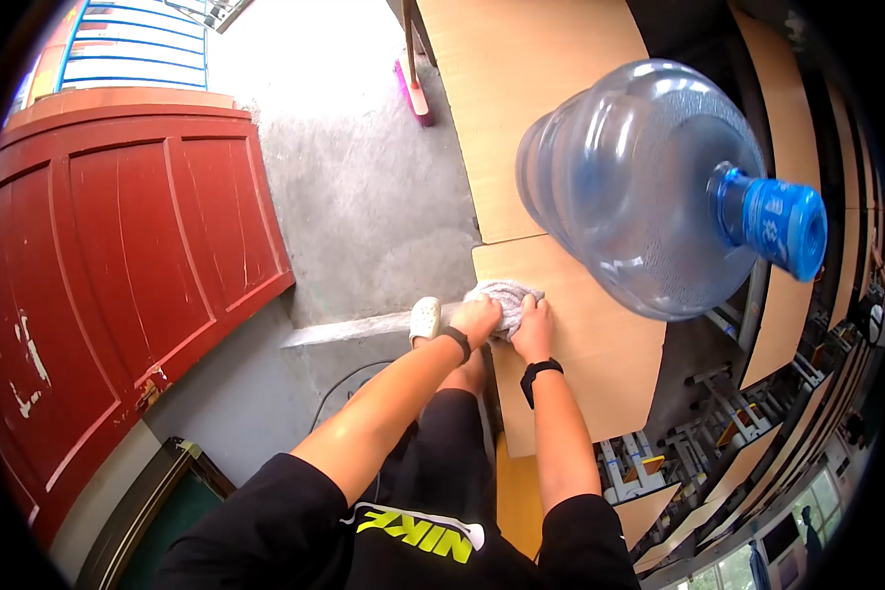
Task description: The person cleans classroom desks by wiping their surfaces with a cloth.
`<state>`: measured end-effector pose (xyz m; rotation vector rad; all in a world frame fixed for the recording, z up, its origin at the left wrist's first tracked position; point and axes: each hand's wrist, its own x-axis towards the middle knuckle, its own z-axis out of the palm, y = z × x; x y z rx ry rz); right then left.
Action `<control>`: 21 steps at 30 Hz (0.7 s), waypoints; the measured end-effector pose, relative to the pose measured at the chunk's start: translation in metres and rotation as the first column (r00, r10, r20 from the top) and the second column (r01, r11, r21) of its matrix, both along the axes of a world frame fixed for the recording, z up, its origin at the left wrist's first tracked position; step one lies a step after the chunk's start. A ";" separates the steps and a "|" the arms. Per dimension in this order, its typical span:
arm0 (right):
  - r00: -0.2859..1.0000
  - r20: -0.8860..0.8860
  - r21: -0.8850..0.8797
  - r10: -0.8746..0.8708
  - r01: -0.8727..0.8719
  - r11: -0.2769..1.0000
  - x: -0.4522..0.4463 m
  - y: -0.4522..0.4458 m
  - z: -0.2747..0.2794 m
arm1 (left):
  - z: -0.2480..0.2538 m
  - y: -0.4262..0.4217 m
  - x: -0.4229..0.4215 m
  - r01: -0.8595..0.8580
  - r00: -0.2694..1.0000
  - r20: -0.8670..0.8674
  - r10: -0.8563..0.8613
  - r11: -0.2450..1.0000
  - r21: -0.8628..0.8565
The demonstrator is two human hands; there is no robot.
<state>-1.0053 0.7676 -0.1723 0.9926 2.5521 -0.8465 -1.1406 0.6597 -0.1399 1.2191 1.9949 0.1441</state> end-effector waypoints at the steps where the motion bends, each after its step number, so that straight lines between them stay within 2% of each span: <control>1: 1.000 0.005 -0.002 -0.003 0.003 1.000 -0.002 0.001 0.001 | 0.002 0.002 -0.004 0.043 0.999 -0.018 -0.043 0.999 0.004; 2: 1.000 0.014 -0.011 -0.010 0.010 1.000 -0.003 0.001 0.001 | 0.003 0.001 -0.006 0.076 0.996 -0.038 -0.075 0.997 0.020; 5: 0.998 -0.061 -0.016 -0.016 0.015 1.000 -0.001 -0.001 0.002 | -0.038 -0.011 0.014 -0.006 0.999 -0.033 0.007 0.999 0.039; 6: 0.998 -0.049 -0.039 -0.041 0.039 0.998 -0.004 -0.001 0.006 | -0.028 -0.007 0.009 0.129 0.985 -0.114 -0.130 0.992 -0.015; 7: 0.997 -0.051 -0.038 -0.053 0.051 0.998 -0.004 -0.002 0.003 | -0.054 -0.012 0.017 0.190 0.978 -0.086 -0.189 0.982 -0.006; 9: 0.996 -0.043 -0.041 -0.072 0.071 0.997 -0.007 -0.003 0.009 | -0.038 -0.002 0.006 0.237 0.968 -0.076 -0.237 0.971 -0.009; 10: 0.997 -0.046 -0.028 -0.068 0.066 0.997 -0.003 -0.003 0.008 | -0.002 0.011 -0.012 0.256 0.967 0.010 -0.255 0.965 -0.055; 12: 0.997 -0.065 -0.002 -0.034 0.034 0.999 -0.001 -0.001 0.004 | 0.015 0.024 -0.025 0.323 0.943 0.139 -0.301 0.930 -0.177; 15: 0.988 -0.141 -0.023 -0.068 0.066 0.998 0.001 0.000 -0.002 | -0.001 0.023 -0.040 0.308 0.930 0.234 -0.285 0.949 -0.066; 16: 0.986 -0.161 -0.008 -0.034 0.034 0.999 0.004 0.001 -0.003 | 0.002 0.020 -0.042 0.218 0.954 0.206 -0.217 0.976 0.020; 17: 0.991 -0.126 -0.047 -0.047 0.041 0.998 0.005 0.003 -0.003 | 0.004 0.027 -0.046 0.281 0.934 0.240 -0.266 0.959 -0.030; 19: 0.998 0.047 -0.124 0.039 -0.033 0.992 0.000 0.014 0.008 | -0.030 0.020 -0.036 0.226 0.955 0.180 -0.235 0.972 0.069; 21: 0.993 0.093 -0.251 0.070 -0.045 0.967 -0.016 0.033 -0.001 | -0.029 0.016 -0.051 0.152 0.961 0.223 -0.162 0.986 0.061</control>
